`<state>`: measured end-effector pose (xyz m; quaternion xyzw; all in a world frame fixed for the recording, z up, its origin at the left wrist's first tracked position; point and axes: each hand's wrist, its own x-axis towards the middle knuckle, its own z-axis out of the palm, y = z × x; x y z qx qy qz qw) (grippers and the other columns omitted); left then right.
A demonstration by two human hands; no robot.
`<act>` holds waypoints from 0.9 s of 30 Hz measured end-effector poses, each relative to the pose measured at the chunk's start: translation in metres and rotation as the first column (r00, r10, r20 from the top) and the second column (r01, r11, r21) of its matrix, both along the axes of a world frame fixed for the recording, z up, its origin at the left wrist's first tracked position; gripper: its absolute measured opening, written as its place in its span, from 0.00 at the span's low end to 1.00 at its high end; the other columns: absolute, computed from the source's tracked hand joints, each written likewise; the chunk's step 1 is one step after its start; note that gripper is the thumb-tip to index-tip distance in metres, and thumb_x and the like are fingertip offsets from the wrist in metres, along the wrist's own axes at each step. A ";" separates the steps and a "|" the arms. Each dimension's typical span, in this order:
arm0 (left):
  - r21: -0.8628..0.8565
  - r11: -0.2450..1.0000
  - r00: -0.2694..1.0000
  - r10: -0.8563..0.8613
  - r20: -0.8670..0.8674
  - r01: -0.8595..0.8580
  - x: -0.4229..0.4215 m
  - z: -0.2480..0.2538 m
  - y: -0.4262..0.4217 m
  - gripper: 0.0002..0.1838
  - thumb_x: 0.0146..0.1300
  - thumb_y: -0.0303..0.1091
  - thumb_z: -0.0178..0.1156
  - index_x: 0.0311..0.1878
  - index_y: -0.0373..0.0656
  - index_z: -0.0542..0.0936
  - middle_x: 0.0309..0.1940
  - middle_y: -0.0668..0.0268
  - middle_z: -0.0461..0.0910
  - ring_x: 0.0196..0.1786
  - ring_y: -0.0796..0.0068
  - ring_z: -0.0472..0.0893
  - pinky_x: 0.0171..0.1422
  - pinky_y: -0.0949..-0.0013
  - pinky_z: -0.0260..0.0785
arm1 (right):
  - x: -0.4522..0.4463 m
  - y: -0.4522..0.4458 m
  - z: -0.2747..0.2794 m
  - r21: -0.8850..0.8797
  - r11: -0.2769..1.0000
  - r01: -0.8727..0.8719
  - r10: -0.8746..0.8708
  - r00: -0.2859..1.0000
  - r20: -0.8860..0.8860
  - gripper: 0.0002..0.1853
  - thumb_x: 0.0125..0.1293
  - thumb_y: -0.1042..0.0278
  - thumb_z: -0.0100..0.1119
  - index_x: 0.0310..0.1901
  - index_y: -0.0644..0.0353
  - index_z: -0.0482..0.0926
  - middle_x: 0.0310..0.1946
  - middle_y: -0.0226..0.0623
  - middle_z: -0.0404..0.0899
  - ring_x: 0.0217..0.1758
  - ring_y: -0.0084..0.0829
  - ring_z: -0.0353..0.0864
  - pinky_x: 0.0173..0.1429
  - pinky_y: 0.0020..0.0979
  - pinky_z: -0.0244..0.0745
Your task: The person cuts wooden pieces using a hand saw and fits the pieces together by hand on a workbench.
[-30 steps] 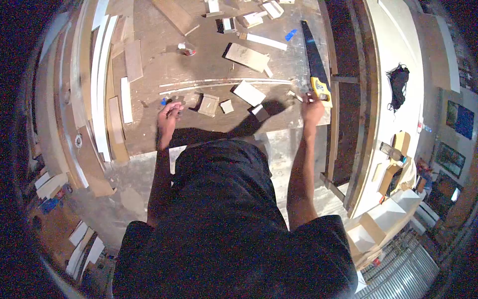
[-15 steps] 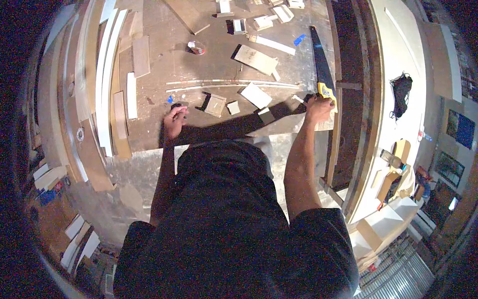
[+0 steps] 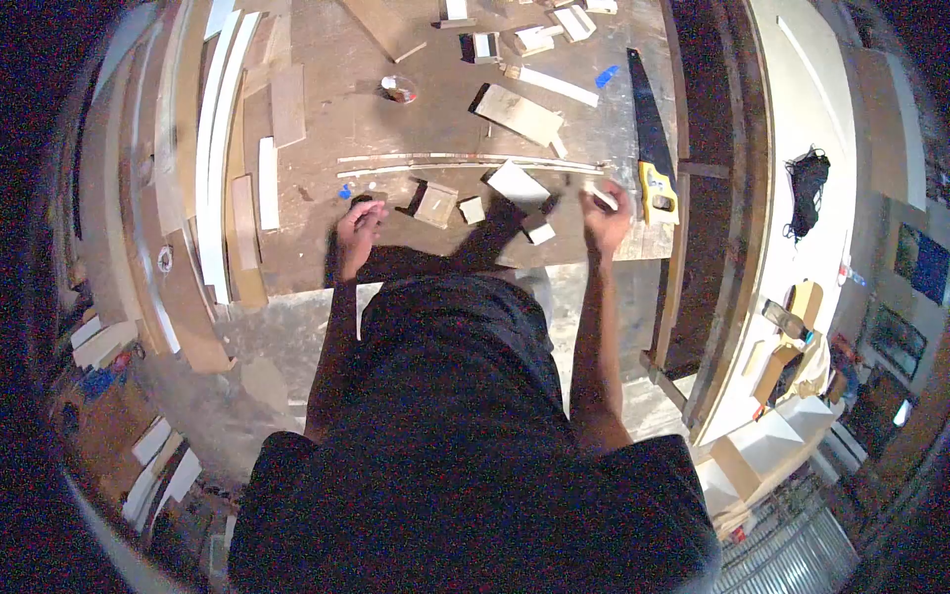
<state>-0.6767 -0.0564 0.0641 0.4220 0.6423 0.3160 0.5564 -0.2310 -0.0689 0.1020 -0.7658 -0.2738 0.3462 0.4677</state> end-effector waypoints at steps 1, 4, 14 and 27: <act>-0.003 1.000 1.000 -0.008 -0.005 0.008 0.003 0.003 -0.001 0.14 0.78 0.40 0.60 0.56 0.43 0.85 0.43 0.69 0.89 0.41 0.86 0.84 0.40 0.79 0.73 | -0.017 -0.005 0.001 0.161 0.984 -0.080 0.115 0.968 -0.224 0.18 0.60 0.81 0.72 0.53 0.63 0.83 0.52 0.38 0.82 0.55 0.30 0.83 0.56 0.36 0.83; -0.006 0.999 0.999 -0.035 0.021 0.035 0.016 0.000 0.007 0.13 0.77 0.39 0.62 0.55 0.40 0.85 0.43 0.67 0.89 0.43 0.83 0.85 0.43 0.76 0.76 | -0.081 -0.020 0.008 0.131 0.931 -0.340 0.353 0.756 -0.552 0.28 0.67 0.81 0.63 0.69 0.60 0.73 0.60 0.43 0.77 0.58 0.32 0.81 0.62 0.40 0.84; 0.077 0.968 0.965 -0.246 0.088 0.239 0.032 -0.020 0.036 0.12 0.75 0.33 0.63 0.53 0.34 0.85 0.46 0.60 0.89 0.49 0.75 0.87 0.56 0.69 0.80 | -0.155 -0.028 -0.045 0.082 0.913 -0.400 0.357 0.683 -0.638 0.25 0.76 0.69 0.61 0.73 0.57 0.72 0.56 0.32 0.75 0.56 0.29 0.82 0.59 0.36 0.83; 0.065 0.953 0.950 -0.302 0.075 0.297 0.021 -0.026 0.031 0.14 0.75 0.34 0.63 0.54 0.33 0.85 0.45 0.57 0.89 0.49 0.73 0.88 0.55 0.69 0.80 | -0.132 -0.028 -0.052 0.203 0.895 -0.397 0.427 0.631 -0.648 0.20 0.70 0.78 0.67 0.62 0.58 0.78 0.58 0.31 0.81 0.56 0.26 0.83 0.60 0.32 0.81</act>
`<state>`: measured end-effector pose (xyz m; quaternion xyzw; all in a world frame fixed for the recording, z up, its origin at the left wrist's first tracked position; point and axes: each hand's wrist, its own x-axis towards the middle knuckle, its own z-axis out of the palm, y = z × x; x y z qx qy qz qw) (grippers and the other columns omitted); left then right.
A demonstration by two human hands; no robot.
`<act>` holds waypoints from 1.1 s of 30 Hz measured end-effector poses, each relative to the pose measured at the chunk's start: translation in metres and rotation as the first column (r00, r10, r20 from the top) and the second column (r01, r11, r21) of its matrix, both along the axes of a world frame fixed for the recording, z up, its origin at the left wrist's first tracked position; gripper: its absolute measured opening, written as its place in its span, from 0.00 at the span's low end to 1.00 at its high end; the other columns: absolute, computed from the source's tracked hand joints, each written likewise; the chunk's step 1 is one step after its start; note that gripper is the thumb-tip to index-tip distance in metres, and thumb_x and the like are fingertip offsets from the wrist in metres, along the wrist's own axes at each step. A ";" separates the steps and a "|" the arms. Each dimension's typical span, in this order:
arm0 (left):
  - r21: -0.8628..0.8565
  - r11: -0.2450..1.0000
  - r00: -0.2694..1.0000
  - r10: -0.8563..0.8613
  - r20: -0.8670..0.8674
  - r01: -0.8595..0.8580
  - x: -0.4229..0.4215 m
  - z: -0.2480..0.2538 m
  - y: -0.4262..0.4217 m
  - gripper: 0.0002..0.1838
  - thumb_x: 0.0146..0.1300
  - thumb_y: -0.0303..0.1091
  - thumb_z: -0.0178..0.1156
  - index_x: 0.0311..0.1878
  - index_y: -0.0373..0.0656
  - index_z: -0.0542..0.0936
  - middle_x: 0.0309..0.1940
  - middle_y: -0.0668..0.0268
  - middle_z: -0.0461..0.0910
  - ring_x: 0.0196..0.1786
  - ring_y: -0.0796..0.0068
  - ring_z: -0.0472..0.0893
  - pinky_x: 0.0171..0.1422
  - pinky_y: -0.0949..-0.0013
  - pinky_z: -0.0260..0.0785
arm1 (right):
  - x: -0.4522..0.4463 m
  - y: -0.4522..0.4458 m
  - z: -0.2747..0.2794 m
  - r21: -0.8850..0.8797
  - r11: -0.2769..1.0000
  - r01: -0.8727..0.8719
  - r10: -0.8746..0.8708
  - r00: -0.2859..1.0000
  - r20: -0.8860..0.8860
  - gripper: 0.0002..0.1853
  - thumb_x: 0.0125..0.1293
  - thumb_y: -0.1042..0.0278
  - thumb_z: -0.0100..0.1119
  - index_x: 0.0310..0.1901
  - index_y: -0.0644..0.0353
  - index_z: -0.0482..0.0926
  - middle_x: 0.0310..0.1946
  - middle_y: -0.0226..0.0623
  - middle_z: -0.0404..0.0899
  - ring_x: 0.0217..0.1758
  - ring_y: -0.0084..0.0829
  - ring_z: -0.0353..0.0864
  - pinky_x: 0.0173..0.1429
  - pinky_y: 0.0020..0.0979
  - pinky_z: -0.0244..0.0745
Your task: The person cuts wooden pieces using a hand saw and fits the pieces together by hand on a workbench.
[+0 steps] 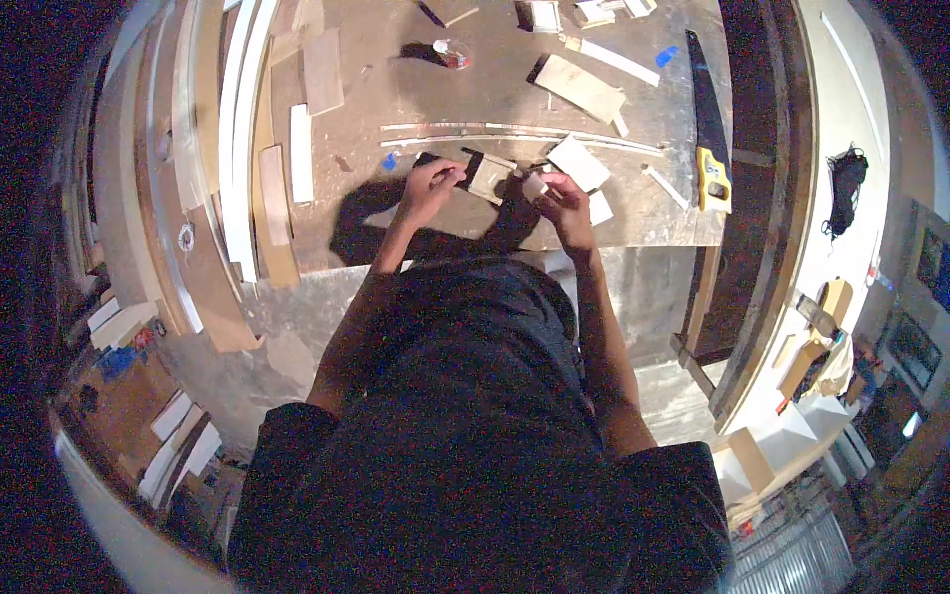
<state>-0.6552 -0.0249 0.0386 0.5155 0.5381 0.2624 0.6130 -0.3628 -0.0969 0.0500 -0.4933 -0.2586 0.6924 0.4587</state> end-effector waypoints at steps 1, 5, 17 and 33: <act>-0.001 1.000 1.000 0.004 -0.001 -0.004 0.000 0.004 0.001 0.14 0.75 0.34 0.63 0.54 0.33 0.85 0.45 0.57 0.89 0.49 0.73 0.88 0.55 0.69 0.80 | 0.001 -0.001 0.000 -0.001 1.000 -0.004 0.004 1.000 -0.001 0.20 0.70 0.78 0.67 0.62 0.58 0.78 0.58 0.31 0.81 0.56 0.26 0.83 0.60 0.32 0.81; -0.009 1.000 1.000 0.012 0.020 -0.012 0.001 0.004 0.000 0.14 0.75 0.34 0.63 0.54 0.33 0.84 0.46 0.56 0.89 0.49 0.71 0.89 0.55 0.69 0.80 | -0.007 0.001 0.012 0.049 0.999 -0.007 0.004 0.999 0.043 0.23 0.66 0.80 0.70 0.62 0.58 0.78 0.58 0.31 0.82 0.57 0.27 0.83 0.60 0.31 0.80; 0.058 0.997 0.998 -0.057 -0.013 0.057 0.002 -0.009 0.001 0.16 0.74 0.39 0.64 0.54 0.36 0.86 0.48 0.56 0.89 0.49 0.68 0.90 0.53 0.69 0.80 | -0.035 0.002 -0.008 0.318 0.930 -0.187 -0.088 0.725 0.683 0.31 0.56 0.81 0.77 0.63 0.58 0.81 0.47 0.31 0.84 0.52 0.26 0.83 0.55 0.28 0.83; 0.081 0.991 0.988 -0.099 -0.118 0.109 0.012 -0.002 0.000 0.16 0.75 0.38 0.63 0.55 0.36 0.86 0.47 0.56 0.90 0.48 0.70 0.89 0.53 0.68 0.79 | -0.039 0.002 -0.004 0.380 0.895 -0.235 -0.108 0.711 0.695 0.28 0.58 0.79 0.78 0.62 0.62 0.81 0.53 0.40 0.85 0.57 0.30 0.84 0.58 0.33 0.84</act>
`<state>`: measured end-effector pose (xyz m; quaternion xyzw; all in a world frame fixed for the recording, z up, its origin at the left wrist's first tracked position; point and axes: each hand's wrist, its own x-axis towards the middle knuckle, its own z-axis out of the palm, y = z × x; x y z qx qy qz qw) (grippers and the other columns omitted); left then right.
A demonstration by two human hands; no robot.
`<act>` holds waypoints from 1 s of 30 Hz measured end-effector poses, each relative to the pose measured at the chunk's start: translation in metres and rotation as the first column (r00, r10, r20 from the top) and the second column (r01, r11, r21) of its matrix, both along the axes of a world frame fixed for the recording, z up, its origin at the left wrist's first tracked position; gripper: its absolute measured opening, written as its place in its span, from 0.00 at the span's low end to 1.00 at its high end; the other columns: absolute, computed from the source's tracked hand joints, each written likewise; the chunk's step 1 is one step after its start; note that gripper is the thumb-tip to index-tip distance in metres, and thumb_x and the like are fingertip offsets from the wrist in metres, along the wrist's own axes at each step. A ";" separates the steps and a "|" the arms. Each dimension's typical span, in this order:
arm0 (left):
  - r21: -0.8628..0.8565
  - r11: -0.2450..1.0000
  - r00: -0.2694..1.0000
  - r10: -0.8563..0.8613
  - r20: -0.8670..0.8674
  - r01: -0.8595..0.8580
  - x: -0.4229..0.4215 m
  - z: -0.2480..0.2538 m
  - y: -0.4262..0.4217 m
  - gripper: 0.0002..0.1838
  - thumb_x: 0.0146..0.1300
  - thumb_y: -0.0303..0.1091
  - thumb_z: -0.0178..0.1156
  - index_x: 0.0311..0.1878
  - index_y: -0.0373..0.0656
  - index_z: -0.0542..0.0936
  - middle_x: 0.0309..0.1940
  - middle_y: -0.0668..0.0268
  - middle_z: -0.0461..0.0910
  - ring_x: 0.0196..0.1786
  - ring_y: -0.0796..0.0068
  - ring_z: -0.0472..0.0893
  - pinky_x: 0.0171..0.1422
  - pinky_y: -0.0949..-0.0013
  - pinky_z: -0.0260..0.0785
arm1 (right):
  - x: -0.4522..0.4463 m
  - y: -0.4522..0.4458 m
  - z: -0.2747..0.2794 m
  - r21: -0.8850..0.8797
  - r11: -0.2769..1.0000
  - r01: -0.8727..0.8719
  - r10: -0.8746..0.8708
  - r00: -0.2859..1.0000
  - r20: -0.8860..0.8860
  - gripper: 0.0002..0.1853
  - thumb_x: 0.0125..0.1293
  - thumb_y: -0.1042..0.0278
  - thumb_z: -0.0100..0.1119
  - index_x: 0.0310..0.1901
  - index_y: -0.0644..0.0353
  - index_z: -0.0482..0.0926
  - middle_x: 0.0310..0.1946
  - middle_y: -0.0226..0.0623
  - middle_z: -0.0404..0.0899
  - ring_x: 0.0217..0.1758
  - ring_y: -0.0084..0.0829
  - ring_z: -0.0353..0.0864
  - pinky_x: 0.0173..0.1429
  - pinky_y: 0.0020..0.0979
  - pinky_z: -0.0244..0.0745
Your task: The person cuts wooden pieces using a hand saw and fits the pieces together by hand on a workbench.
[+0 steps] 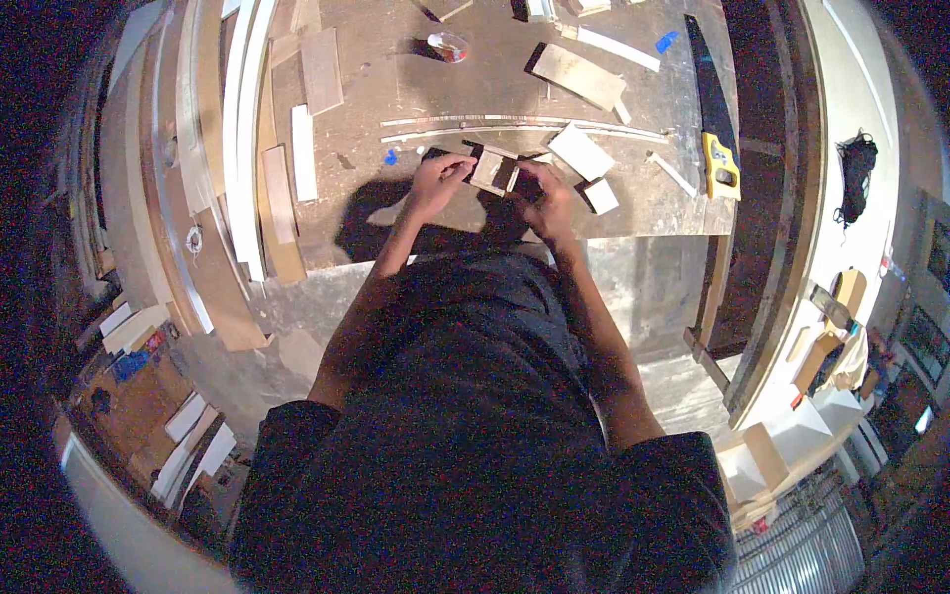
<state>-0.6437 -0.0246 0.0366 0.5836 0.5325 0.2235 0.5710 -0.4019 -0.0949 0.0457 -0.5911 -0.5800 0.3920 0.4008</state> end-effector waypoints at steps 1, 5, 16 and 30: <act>0.001 1.000 1.000 0.000 -0.001 0.000 0.000 0.000 0.000 0.16 0.75 0.38 0.63 0.55 0.36 0.86 0.47 0.56 0.90 0.48 0.70 0.89 0.53 0.68 0.79 | 0.001 0.001 0.002 0.023 1.000 -0.012 0.012 1.000 0.028 0.28 0.59 0.78 0.77 0.61 0.62 0.81 0.53 0.40 0.85 0.57 0.30 0.84 0.59 0.33 0.84; 0.003 1.000 1.000 0.018 0.022 -0.018 0.000 0.000 0.000 0.15 0.75 0.37 0.63 0.55 0.36 0.86 0.48 0.57 0.90 0.49 0.70 0.88 0.55 0.68 0.79 | 0.001 -0.003 -0.002 -0.011 0.999 0.044 -0.044 0.996 -0.074 0.27 0.61 0.78 0.76 0.63 0.64 0.79 0.54 0.40 0.85 0.56 0.30 0.85 0.61 0.33 0.83; -0.057 0.989 0.980 0.145 0.136 -0.139 0.004 0.008 0.000 0.14 0.74 0.35 0.65 0.55 0.35 0.86 0.47 0.58 0.89 0.50 0.72 0.87 0.55 0.70 0.79 | 0.012 0.009 0.019 -0.295 0.949 0.110 -0.206 0.925 -0.319 0.28 0.63 0.85 0.69 0.66 0.63 0.76 0.55 0.35 0.85 0.55 0.25 0.85 0.58 0.30 0.84; 0.106 0.982 0.986 0.161 -0.042 -0.156 -0.023 0.042 0.012 0.19 0.62 0.39 0.76 0.52 0.40 0.87 0.40 0.65 0.90 0.38 0.77 0.86 0.44 0.71 0.78 | 0.039 0.003 0.059 -0.047 0.942 0.331 -0.271 0.839 0.473 0.30 0.52 0.55 0.85 0.55 0.57 0.84 0.49 0.44 0.86 0.54 0.45 0.86 0.53 0.40 0.84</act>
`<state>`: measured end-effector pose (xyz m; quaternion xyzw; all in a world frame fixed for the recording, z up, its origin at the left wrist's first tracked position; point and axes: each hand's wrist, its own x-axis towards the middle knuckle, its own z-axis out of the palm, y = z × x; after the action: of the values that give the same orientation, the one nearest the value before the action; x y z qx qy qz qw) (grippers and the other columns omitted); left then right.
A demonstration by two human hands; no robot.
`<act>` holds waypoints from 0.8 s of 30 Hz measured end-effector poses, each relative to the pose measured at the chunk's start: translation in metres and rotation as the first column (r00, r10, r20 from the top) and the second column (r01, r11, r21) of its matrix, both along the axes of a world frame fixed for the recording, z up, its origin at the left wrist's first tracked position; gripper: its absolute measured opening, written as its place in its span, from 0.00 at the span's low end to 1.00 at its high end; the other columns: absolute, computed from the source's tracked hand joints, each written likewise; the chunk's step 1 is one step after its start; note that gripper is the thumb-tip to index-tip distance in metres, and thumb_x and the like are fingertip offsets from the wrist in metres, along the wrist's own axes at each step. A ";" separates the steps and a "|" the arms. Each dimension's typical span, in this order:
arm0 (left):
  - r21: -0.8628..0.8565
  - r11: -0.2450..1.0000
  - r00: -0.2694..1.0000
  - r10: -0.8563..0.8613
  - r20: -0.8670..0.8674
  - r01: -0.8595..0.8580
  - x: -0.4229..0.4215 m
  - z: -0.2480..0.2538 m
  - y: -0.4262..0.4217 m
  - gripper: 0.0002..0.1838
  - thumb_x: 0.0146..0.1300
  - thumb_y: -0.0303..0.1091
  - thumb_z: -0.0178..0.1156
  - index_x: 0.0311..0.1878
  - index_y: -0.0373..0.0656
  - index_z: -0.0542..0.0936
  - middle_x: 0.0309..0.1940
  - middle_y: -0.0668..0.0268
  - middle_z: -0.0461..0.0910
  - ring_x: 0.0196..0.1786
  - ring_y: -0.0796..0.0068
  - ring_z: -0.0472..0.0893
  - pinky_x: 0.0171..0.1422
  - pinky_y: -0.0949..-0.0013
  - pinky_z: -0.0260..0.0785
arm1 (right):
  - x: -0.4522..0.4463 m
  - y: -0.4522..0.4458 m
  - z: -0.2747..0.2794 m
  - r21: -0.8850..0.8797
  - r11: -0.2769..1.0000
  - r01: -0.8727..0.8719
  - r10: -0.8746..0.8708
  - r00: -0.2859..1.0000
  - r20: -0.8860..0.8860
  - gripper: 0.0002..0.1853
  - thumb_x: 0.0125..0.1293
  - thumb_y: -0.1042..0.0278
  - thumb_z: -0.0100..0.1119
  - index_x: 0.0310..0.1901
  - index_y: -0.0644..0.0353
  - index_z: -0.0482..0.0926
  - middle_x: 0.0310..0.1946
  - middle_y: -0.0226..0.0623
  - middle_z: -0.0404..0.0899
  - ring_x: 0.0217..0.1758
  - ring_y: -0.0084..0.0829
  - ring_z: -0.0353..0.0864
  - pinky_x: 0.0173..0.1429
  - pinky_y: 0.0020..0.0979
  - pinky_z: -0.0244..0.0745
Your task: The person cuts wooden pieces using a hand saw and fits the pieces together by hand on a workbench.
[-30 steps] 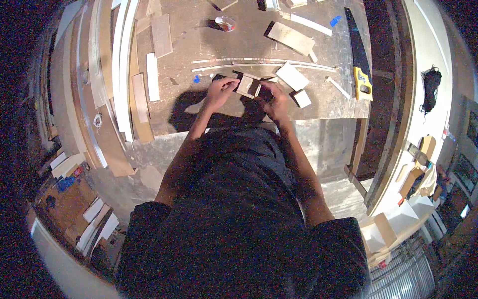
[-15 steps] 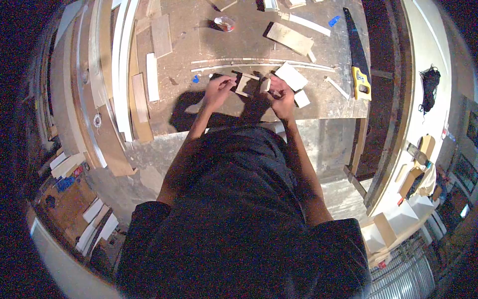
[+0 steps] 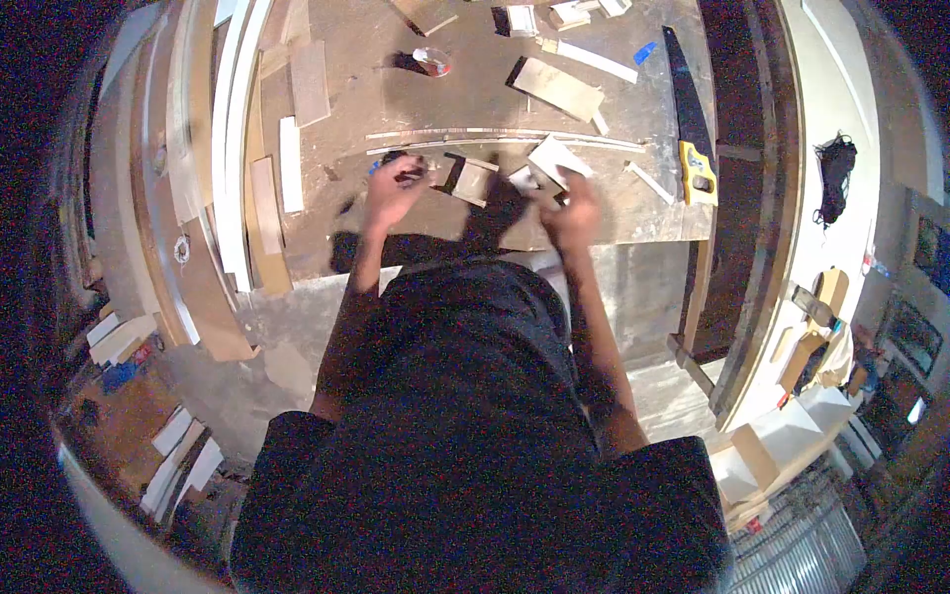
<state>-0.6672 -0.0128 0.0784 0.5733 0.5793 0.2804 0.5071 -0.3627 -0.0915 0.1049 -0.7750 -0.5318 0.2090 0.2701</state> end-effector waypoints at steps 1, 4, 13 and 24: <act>0.028 0.998 0.994 0.065 -0.086 -0.063 -0.005 -0.005 -0.001 0.19 0.61 0.39 0.76 0.53 0.41 0.87 0.41 0.64 0.90 0.39 0.72 0.88 0.46 0.68 0.80 | 0.025 -0.007 -0.016 0.251 0.965 -0.071 0.012 0.974 0.227 0.30 0.49 0.56 0.86 0.53 0.56 0.84 0.46 0.45 0.86 0.51 0.46 0.87 0.50 0.41 0.83; 0.207 0.978 0.913 0.105 -0.394 -0.024 -0.010 -0.002 0.002 0.20 0.58 0.38 0.74 0.54 0.44 0.86 0.43 0.60 0.89 0.45 0.60 0.88 0.53 0.59 0.81 | 0.064 -0.026 -0.018 0.020 0.999 -0.032 0.028 0.985 0.171 0.25 0.52 0.59 0.81 0.52 0.55 0.85 0.44 0.45 0.85 0.45 0.49 0.87 0.48 0.45 0.83; 0.171 0.985 0.988 0.055 -0.143 -0.030 0.022 0.010 0.001 0.25 0.62 0.43 0.73 0.60 0.44 0.84 0.46 0.54 0.88 0.49 0.60 0.88 0.51 0.63 0.83 | 0.049 -0.021 -0.003 0.107 0.965 -0.241 0.260 0.937 -0.232 0.29 0.50 0.69 0.83 0.55 0.59 0.83 0.50 0.42 0.84 0.48 0.37 0.88 0.48 0.34 0.88; -0.394 0.836 0.770 -0.051 0.636 0.381 0.033 0.060 -0.014 0.25 0.61 0.30 0.76 0.60 0.36 0.81 0.48 0.65 0.88 0.50 0.76 0.85 0.60 0.69 0.79 | -0.037 0.028 0.060 0.224 0.732 -0.643 0.680 0.706 -0.196 0.32 0.48 0.69 0.80 0.60 0.55 0.84 0.51 0.42 0.85 0.58 0.46 0.82 0.64 0.43 0.77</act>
<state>-0.6343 -0.0270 0.1380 0.3669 0.3670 0.2244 0.8248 -0.3997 -0.0630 0.1646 -0.4761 -0.7465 0.3560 0.2988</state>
